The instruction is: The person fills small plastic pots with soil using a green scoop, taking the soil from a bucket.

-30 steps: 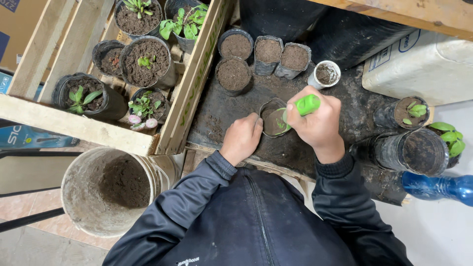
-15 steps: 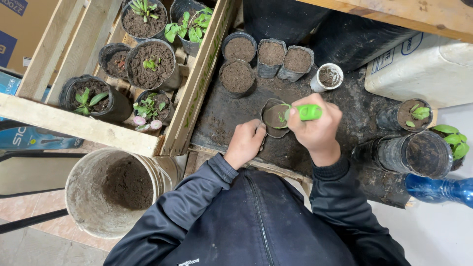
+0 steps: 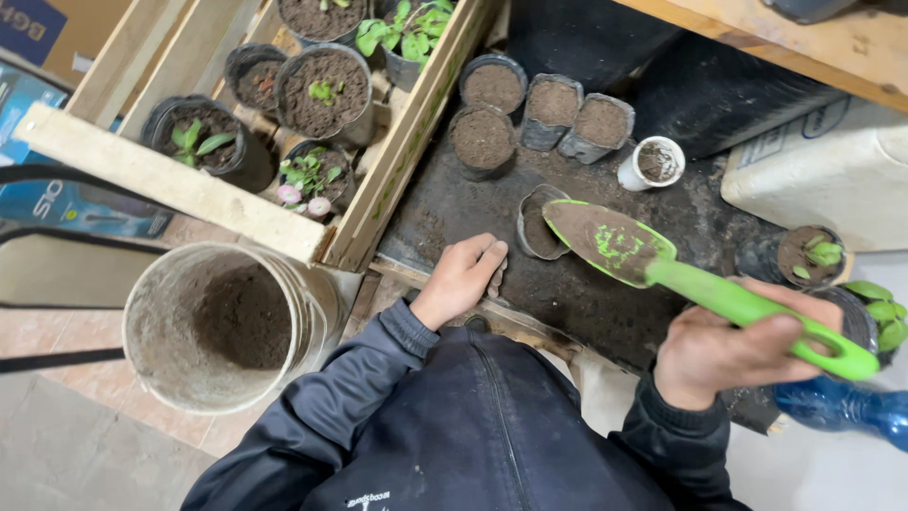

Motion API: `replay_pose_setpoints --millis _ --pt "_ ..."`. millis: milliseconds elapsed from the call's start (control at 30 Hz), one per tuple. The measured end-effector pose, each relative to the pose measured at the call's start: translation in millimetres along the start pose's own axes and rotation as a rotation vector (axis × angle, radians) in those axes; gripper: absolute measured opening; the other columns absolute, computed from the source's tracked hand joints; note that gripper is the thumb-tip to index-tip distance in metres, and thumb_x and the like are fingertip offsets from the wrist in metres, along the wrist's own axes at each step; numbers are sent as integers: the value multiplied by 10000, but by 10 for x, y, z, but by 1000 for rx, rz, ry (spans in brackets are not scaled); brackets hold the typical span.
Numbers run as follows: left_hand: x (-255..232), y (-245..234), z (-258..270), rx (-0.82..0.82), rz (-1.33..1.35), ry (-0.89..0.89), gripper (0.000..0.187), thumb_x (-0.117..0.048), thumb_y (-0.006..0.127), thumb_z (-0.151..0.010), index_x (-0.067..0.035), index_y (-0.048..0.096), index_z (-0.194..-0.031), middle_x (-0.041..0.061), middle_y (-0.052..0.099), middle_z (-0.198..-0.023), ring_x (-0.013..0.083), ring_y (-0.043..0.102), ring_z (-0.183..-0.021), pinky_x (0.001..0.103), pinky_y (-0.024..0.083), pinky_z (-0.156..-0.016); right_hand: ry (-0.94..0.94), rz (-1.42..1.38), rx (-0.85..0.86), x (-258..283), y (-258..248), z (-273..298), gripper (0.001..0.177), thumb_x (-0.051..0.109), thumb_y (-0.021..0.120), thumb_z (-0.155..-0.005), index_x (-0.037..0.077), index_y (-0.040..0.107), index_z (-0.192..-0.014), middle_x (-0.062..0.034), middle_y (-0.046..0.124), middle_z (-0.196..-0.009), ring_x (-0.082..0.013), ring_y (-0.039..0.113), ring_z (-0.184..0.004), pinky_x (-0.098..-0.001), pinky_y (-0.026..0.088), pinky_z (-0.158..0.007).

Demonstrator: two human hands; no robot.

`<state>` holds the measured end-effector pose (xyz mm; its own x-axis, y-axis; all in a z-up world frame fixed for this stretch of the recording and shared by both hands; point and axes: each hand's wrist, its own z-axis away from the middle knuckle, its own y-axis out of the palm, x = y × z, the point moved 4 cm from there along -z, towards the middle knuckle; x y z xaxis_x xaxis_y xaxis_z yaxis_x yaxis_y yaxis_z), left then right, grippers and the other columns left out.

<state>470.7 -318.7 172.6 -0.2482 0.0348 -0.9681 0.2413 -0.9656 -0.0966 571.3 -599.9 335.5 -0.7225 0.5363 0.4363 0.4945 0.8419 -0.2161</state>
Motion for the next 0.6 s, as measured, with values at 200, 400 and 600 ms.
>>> replay_pose_setpoints --millis 200,400,600 --pt "303 -352 769 -187 -47 -41 483 -468 586 -1322 -208 580 -914 -39 638 -769 152 860 -685 331 554 -801 533 -478 -192 -72 20 117 695 803 621 -1203 114 585 -1120 -45 462 -927 -220 511 -736 -411 555 -714" --pt "678 -934 1711 -536 107 -220 229 -63 559 -1113 -99 763 -1211 49 818 -858 185 801 -650 388 649 -655 539 -761 -53 1057 500 440 744 823 586 -1200 89 478 -1154 -19 367 -866 -186 329 -582 -372 300 -465" --pt "2137 -1987 2602 -1030 -340 -235 431 -93 681 -1011 -75 824 -1417 170 912 -1405 415 836 -1328 514 605 -1149 94 -1041 110 1615 1103 1515 690 618 478 -1359 -34 544 -1140 -177 482 -802 -321 469 -525 -508 317 -513"
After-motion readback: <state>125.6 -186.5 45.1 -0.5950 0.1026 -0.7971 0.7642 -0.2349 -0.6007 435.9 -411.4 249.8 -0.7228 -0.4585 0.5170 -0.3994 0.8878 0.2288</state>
